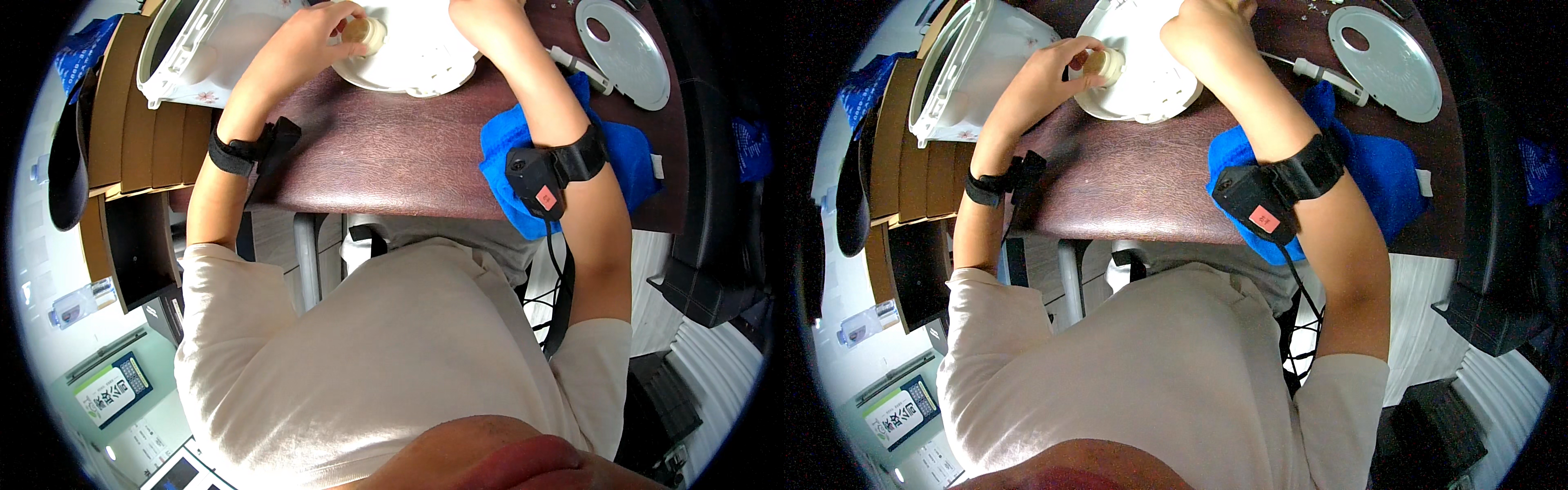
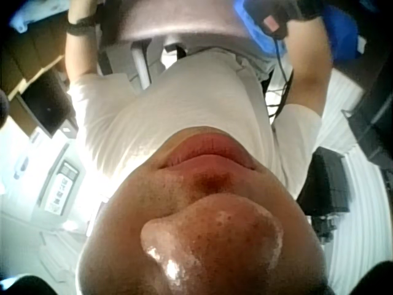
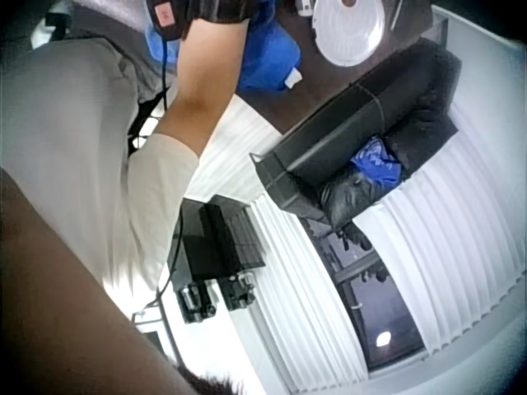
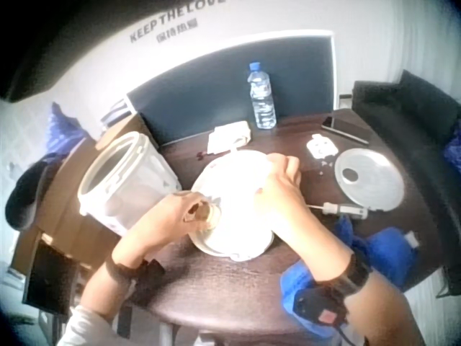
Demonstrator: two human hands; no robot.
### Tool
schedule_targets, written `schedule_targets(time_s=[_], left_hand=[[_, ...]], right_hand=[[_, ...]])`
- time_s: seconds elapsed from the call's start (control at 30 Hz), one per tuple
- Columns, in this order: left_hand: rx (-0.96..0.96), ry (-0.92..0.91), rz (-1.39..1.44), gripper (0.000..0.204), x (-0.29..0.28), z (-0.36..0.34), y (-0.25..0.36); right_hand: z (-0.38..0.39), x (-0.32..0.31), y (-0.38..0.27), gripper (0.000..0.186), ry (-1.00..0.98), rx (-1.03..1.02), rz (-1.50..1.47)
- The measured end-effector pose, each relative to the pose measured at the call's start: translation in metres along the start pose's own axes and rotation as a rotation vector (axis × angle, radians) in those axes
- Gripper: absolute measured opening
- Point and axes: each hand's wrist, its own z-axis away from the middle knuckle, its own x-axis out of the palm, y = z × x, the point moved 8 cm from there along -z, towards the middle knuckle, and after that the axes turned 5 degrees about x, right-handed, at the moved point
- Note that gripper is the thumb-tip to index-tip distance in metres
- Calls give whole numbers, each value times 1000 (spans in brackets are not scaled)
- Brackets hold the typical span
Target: The person cleans a small white plastic component using a metal tool to scrape residue and a blue cloth to wipe surfaces. The person then reassembles the component with a rubber ring and places it into a larger white plastic housing.
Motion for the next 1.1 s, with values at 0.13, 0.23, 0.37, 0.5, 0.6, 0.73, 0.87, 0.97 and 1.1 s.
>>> schedule_targets(time_s=[0.13,0.23,0.37,0.5,0.6,0.73,0.87,0.97,1.1], left_hand=[[-73,42,7,43,-4,3,-1],[-136,20,19,44,0,2,-10],[-145,-20,-19,41,4,-1,-7],[-67,33,-8,39,5,-1,1],[-86,0,11,41,9,-1,-5],[-109,-10,66,43,9,3,-8],[-82,-17,101,45,9,5,-7],[-27,-5,49,46,6,5,-1],[-46,4,44,46,2,6,-6]], right_hand=[[1,-1,-1,54,-18,27,-20],[2,-2,-2,56,-26,21,-14],[3,-4,-5,58,-54,64,-23],[4,-5,-8,58,-57,88,-35],[5,-5,-9,58,-42,65,-33],[3,-1,-6,56,-40,-9,-10],[3,2,-4,52,-34,-46,-24],[2,1,-3,49,-25,-35,-47],[2,0,-3,49,-33,7,-62]])
